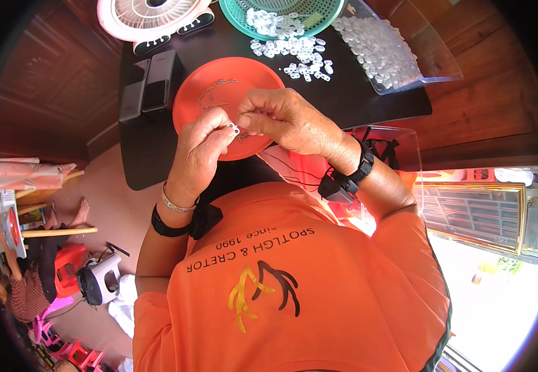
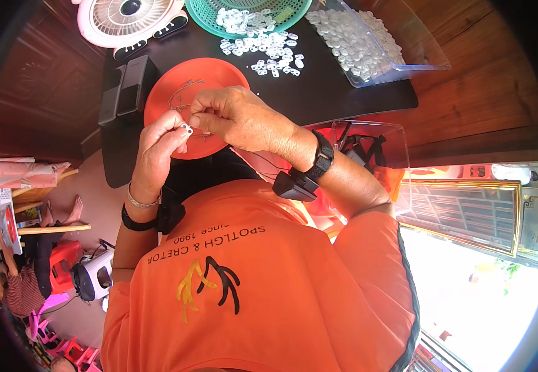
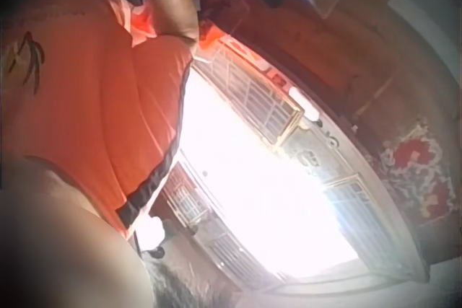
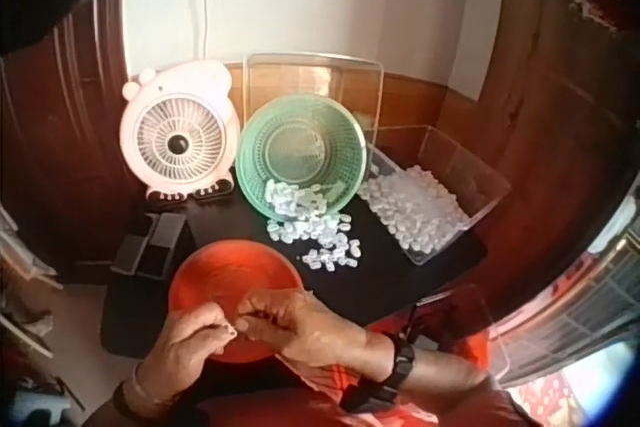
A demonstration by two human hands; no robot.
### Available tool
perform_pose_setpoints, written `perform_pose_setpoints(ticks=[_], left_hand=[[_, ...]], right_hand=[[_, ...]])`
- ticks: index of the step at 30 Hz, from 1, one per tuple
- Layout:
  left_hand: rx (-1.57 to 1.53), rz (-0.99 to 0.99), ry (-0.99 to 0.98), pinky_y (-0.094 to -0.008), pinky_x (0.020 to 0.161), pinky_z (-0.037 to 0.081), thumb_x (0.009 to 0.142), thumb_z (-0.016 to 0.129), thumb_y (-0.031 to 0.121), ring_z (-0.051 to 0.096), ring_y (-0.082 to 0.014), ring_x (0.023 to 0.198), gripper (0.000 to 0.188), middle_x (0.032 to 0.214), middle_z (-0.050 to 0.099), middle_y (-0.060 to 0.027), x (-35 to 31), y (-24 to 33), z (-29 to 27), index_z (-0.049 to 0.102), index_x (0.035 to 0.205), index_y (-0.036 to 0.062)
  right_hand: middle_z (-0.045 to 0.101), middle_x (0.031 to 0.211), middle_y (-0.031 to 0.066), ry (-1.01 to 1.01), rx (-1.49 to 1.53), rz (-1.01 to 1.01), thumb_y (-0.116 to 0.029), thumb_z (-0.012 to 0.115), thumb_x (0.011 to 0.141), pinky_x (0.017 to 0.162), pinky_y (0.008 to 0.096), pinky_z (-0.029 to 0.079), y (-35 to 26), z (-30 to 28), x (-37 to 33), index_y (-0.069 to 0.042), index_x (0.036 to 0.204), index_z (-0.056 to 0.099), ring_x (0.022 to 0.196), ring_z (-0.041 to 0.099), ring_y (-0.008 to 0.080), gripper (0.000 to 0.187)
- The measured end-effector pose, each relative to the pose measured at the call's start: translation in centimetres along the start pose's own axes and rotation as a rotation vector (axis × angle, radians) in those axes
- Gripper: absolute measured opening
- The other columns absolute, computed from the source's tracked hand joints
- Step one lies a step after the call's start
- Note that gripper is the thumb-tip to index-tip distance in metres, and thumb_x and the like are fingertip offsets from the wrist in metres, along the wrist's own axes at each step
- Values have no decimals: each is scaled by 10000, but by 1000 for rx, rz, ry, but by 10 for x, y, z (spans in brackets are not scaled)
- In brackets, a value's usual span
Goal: Assembling small white plastic connector pieces by inserting a metallic wire through them.
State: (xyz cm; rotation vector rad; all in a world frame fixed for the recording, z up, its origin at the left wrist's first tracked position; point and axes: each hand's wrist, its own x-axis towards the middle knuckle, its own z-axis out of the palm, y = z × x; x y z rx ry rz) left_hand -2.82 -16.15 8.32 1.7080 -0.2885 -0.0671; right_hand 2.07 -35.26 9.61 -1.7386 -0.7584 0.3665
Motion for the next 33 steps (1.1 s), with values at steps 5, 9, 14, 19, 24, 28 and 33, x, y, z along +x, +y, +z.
perform_pose_setpoints(ticks=[5, 9, 14, 19, 24, 28, 33], left_hand=[[9, -9, -3, -245, 518, 329, 859, 521, 126, 377, -72, 572, 184, 608, 416, -2, -1, -1, 0, 459, 727, 13], [42, -25, -19, -247, 509, 319, 858, 516, 115, 348, -71, 573, 188, 613, 400, -4, -2, 0, 0, 432, 724, 13], [21, -6, -15, -248, 502, 317, 876, 517, 107, 328, -71, 580, 191, 625, 386, -3, -4, -3, 3, 416, 740, 18], [10, 34, -16, -246, 502, 323, 892, 519, 106, 333, -64, 585, 194, 632, 396, -2, -7, -2, 7, 420, 749, 20], [-57, 10, 60, -230, 511, 327, 895, 519, 121, 353, -53, 586, 193, 633, 421, 12, -10, -9, 10, 459, 747, 12], [-40, 19, 88, -225, 519, 327, 888, 521, 130, 364, -51, 581, 190, 628, 428, 16, -10, -5, 4, 488, 748, 5], [-137, -13, 126, -223, 532, 338, 865, 530, 121, 399, -53, 574, 163, 617, 447, 13, -12, -3, -1, 517, 746, 10]], right_hand=[[624, 758, 37, -31, -75, 4, -112, 578, 920, 654, 268, 477, -6, -2, -1, -8, 898, 578, 694, 570, 102, 106], [613, 729, 58, -30, -192, -27, -126, 593, 901, 617, 292, 459, -9, -2, -1, -17, 877, 569, 659, 572, 139, 114], [576, 685, 87, 9, -302, -121, -117, 587, 886, 580, 332, 441, -9, 0, -1, -33, 842, 558, 611, 554, 234, 99], [570, 680, 96, 39, -335, -155, -118, 588, 883, 563, 332, 439, -8, 5, -2, -34, 830, 555, 597, 550, 245, 105], [576, 678, 72, 105, -285, -143, -156, 602, 896, 551, 319, 438, -3, 10, -2, -27, 832, 573, 590, 554, 205, 147], [591, 694, 28, -8, -297, -55, -256, 603, 929, 610, 277, 450, -6, -18, 11, -14, 894, 639, 662, 535, 89, 247], [670, 779, 100, 244, -825, 44, -240, 591, 870, 673, 323, 500, 25, -87, 62, -62, 945, 685, 714, 648, 200, 215]])
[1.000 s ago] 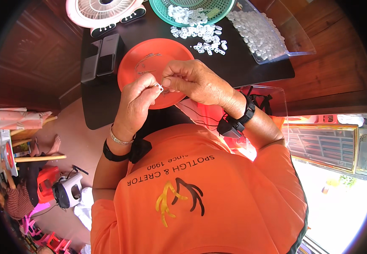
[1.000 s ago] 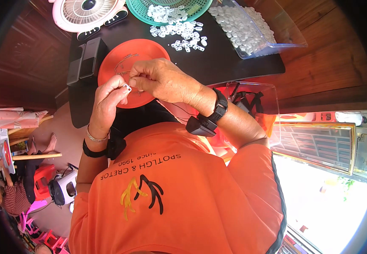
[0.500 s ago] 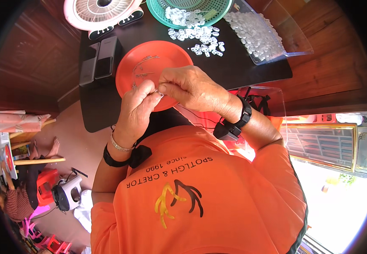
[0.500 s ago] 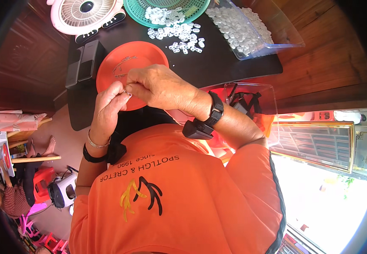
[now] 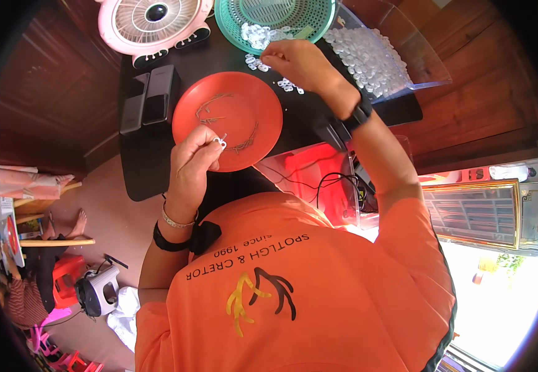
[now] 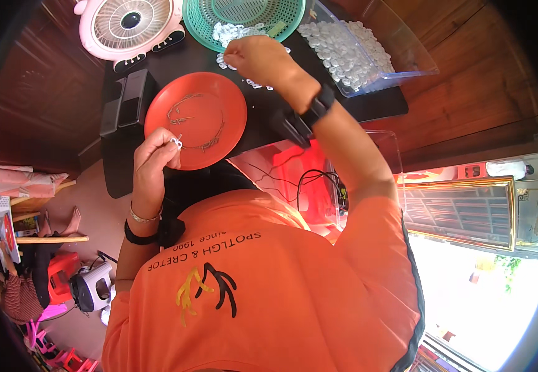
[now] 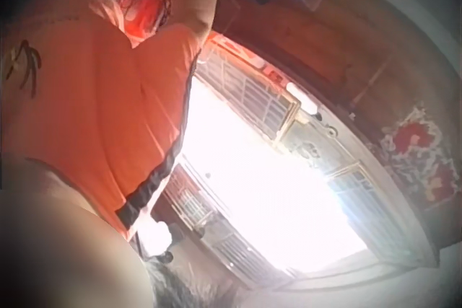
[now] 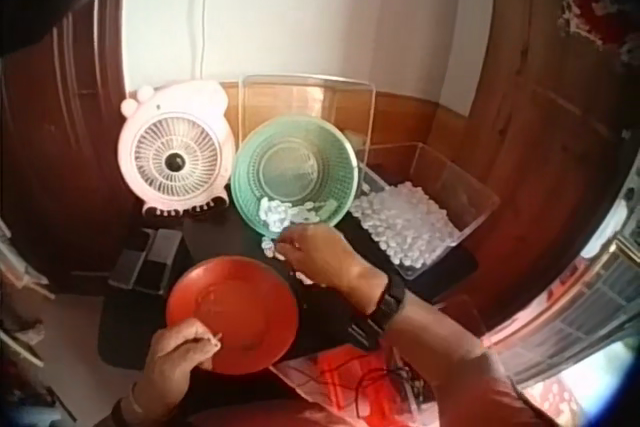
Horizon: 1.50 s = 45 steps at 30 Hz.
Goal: Assembling small white plastic connector pieces by inserting a metallic wire through them.
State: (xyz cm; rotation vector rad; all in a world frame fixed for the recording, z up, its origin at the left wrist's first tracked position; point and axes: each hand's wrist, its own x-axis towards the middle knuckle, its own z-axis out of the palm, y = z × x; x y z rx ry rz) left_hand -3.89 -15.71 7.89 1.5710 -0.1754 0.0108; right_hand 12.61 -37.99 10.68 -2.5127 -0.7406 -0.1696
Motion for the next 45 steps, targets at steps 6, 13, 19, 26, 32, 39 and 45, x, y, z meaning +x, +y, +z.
perform_pose_setpoints(ticks=[6, 13, 19, 26, 32, 39, 45], left_hand=[[-22, -55, -27, -222, 533, 337, 856, 529, 116, 408, -57, 573, 165, 606, 453, 8, -3, 0, 2, 515, 731, 9], [-22, -73, -42, -225, 533, 336, 856, 527, 115, 406, -59, 570, 167, 602, 451, 3, -5, -6, -2, 512, 728, 9], [-20, -82, -54, -222, 539, 337, 860, 530, 111, 409, -58, 572, 160, 606, 459, 7, -5, -8, 1, 519, 737, 10], [-37, -75, -59, -219, 549, 341, 868, 532, 112, 418, -60, 581, 154, 616, 471, 3, -3, -4, 3, 523, 754, 9], [-94, -5, 23, -216, 564, 348, 883, 510, 120, 444, -69, 588, 165, 622, 484, -8, -2, 6, 6, 528, 765, 5], [-145, 13, 67, -228, 550, 347, 880, 528, 146, 426, -77, 573, 187, 610, 462, -5, -3, 9, 9, 524, 751, 10], [-68, -32, 107, -243, 574, 373, 863, 487, 151, 439, -102, 571, 182, 609, 447, -22, -9, 8, 5, 474, 726, 32]], right_hand=[[676, 917, 138, -123, -325, -68, -162, 548, 805, 762, 422, 509, 28, 32, 31, -115, 935, 696, 882, 640, 335, 202], [616, 936, 128, -113, -441, -155, -145, 569, 821, 744, 432, 498, 39, 44, 21, -81, 927, 622, 872, 618, 333, 134], [630, 881, 95, -114, -111, -67, -161, 620, 835, 717, 360, 506, 42, 24, 8, -77, 993, 631, 787, 623, 247, 179], [611, 867, -25, -305, 966, 248, -190, 663, 877, 691, 213, 478, 23, -3, -21, -45, 1054, 622, 741, 580, 63, 233], [635, 888, 7, -347, 1420, 233, -101, 641, 881, 680, 224, 501, -26, 7, -49, -27, 1068, 626, 722, 604, 84, 201], [641, 862, 14, -357, 1452, 243, -99, 647, 879, 642, 207, 487, -71, 23, -64, -16, 1041, 634, 690, 593, 80, 182], [651, 869, 18, -295, 1376, 79, -92, 626, 898, 648, 211, 488, -79, 35, -71, -20, 1064, 643, 703, 580, 65, 182]])
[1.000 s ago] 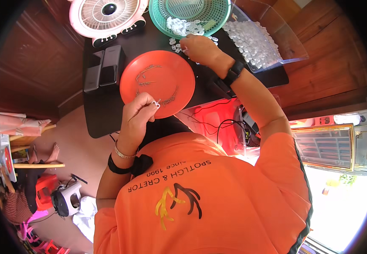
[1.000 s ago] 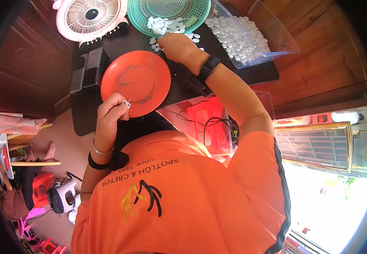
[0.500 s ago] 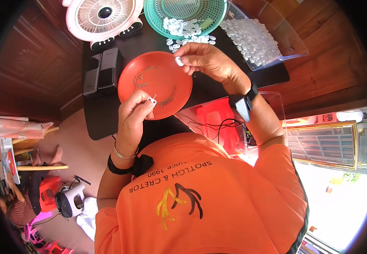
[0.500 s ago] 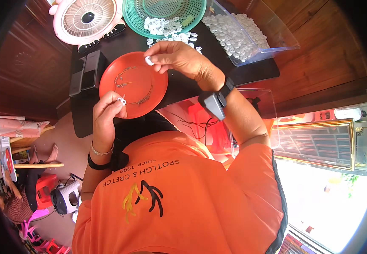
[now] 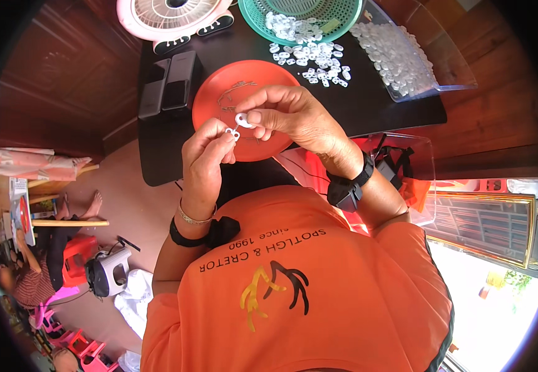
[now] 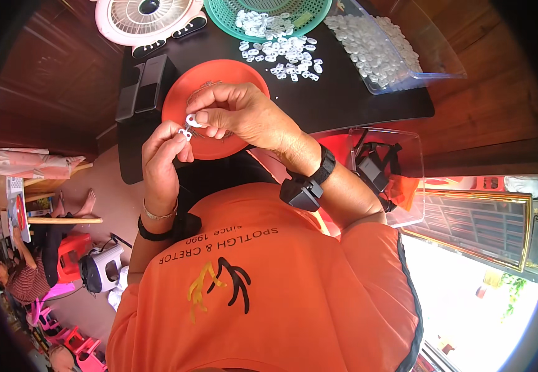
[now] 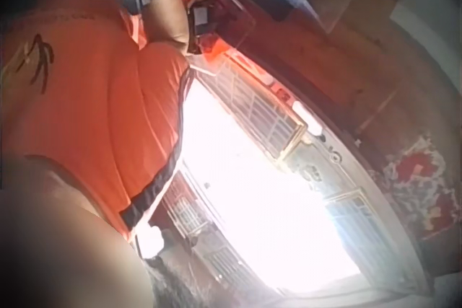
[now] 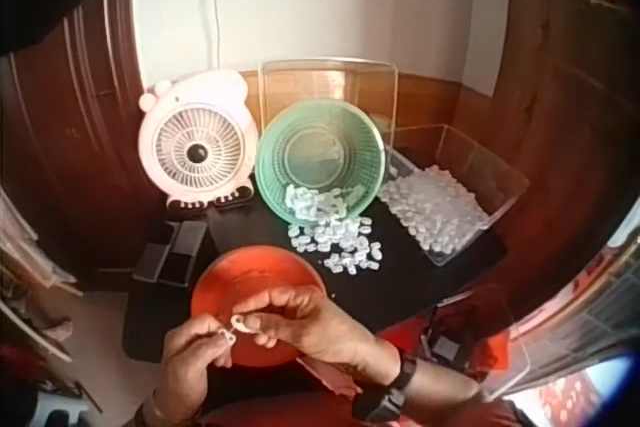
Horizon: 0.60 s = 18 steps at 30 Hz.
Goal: Assembling small white plastic connector pieces by inserting a metallic wire through them.
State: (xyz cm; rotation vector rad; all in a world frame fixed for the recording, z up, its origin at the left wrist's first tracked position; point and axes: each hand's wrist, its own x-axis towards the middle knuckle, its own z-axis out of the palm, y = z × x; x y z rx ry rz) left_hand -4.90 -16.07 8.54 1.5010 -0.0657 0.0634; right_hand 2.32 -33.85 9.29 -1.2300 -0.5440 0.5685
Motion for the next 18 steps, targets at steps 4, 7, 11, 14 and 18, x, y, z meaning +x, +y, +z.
perform_pose_setpoints(ticks=[4, 7, 11, 14, 18], left_hand=[[14, -11, 7, -243, 574, 374, 862, 486, 146, 440, -103, 567, 177, 608, 454, -24, -1, -2, -2, 481, 728, 31], [-53, 41, 30, -232, 568, 354, 867, 512, 128, 426, -81, 587, 172, 630, 481, -14, -2, -6, -3, 507, 735, 18], [-1, 75, 22, -236, 591, 373, 870, 499, 156, 462, -87, 614, 188, 640, 510, -22, -1, -3, 0, 511, 736, 23], [-123, -4, -35, -243, 603, 392, 870, 486, 177, 513, -107, 644, 191, 681, 544, -39, 1, -6, -1, 517, 756, 26], [-393, -37, -83, -251, 604, 402, 860, 474, 168, 551, -152, 657, 162, 742, 559, -73, 2, -11, -9, 506, 782, 29]], right_hand=[[662, 896, 21, 39, -28, -6, -70, 615, 902, 673, 212, 496, -1, 3, -2, -27, 1075, 652, 705, 583, 62, 183], [665, 925, 22, 73, -47, 20, -44, 600, 904, 707, 214, 502, -4, 5, -3, -25, 1062, 656, 757, 597, 67, 168], [657, 962, 37, 39, -130, -139, 0, 596, 895, 798, 249, 501, 12, 12, -3, -13, 1060, 651, 902, 611, 106, 175], [649, 962, 45, -19, -250, -153, 5, 603, 887, 822, 265, 500, 7, 18, -5, -3, 1072, 643, 908, 614, 116, 189], [630, 953, 57, -129, -184, -175, 10, 593, 887, 821, 288, 515, 7, 14, -7, 15, 1077, 622, 877, 623, 135, 192]])
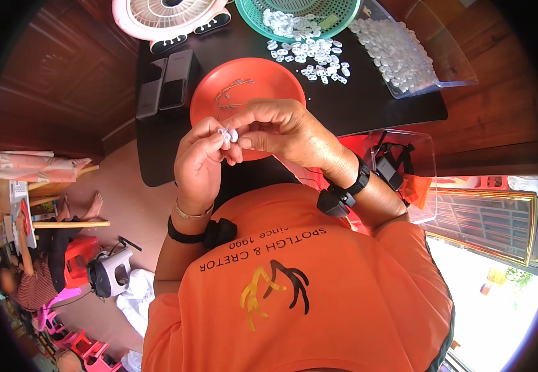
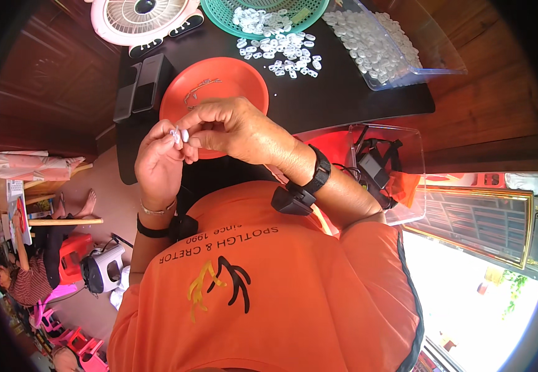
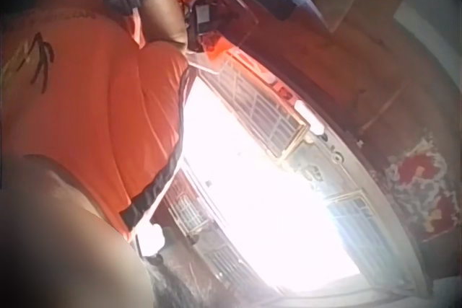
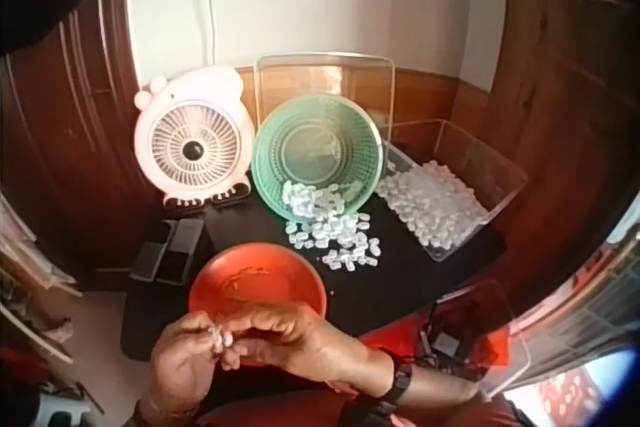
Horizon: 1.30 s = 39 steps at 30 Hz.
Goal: Assembling small white plastic connector pieces by inserting a metallic wire through them.
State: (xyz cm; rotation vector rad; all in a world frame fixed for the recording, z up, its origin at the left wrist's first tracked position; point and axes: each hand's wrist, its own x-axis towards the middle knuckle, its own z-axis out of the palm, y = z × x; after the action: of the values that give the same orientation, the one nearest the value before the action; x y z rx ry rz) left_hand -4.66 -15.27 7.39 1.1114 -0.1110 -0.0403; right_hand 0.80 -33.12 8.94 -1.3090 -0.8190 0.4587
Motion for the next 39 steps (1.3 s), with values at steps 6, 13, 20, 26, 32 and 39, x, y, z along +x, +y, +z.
perform_pose_setpoints(ticks=[6, 13, 20, 26, 32, 39], left_hand=[[-126, -33, -89, -265, 585, 384, 867, 454, 189, 531, -170, 624, 179, 686, 541, -74, 0, 1, 4, 488, 769, 42], [287, 13, 114, -222, 541, 332, 879, 473, 184, 461, -91, 568, 192, 627, 508, -25, -2, 2, 2, 484, 738, 55], [412, 20, 143, -214, 500, 278, 870, 500, 148, 377, -55, 531, 192, 573, 449, 11, -3, -4, 1, 484, 710, 44], [398, -8, 144, -212, 495, 266, 872, 499, 131, 364, -54, 531, 191, 578, 431, 17, -4, -3, 6, 478, 705, 41], [364, -12, 141, -210, 496, 265, 875, 502, 110, 357, -53, 534, 191, 586, 426, 12, -4, -3, 8, 473, 701, 38], [373, -9, 144, -208, 487, 257, 871, 510, 118, 354, -50, 522, 194, 576, 421, 17, -4, -5, 7, 471, 697, 41]], right_hand=[[631, 864, 56, 7, 267, 17, 1, 604, 888, 717, 255, 523, 5, 1, 2, 9, 991, 600, 786, 624, 118, 104], [649, 869, 29, 225, 174, 236, -60, 606, 907, 651, 211, 493, 3, -6, 7, -5, 1036, 645, 719, 595, 75, 145], [659, 871, 39, 225, 165, 239, -52, 604, 904, 647, 208, 494, 6, -10, 5, 2, 1041, 653, 716, 595, 76, 155], [657, 869, 38, 221, 142, 222, -42, 607, 901, 646, 207, 493, 2, -6, 5, 6, 1034, 653, 716, 592, 75, 149], [657, 872, 33, 237, 104, 184, -36, 604, 901, 654, 204, 492, 3, -4, 4, 5, 1032, 653, 719, 587, 72, 146], [656, 869, 29, 249, 94, 179, -28, 604, 899, 659, 198, 490, 1, -3, 2, 8, 1026, 653, 719, 585, 68, 141]])
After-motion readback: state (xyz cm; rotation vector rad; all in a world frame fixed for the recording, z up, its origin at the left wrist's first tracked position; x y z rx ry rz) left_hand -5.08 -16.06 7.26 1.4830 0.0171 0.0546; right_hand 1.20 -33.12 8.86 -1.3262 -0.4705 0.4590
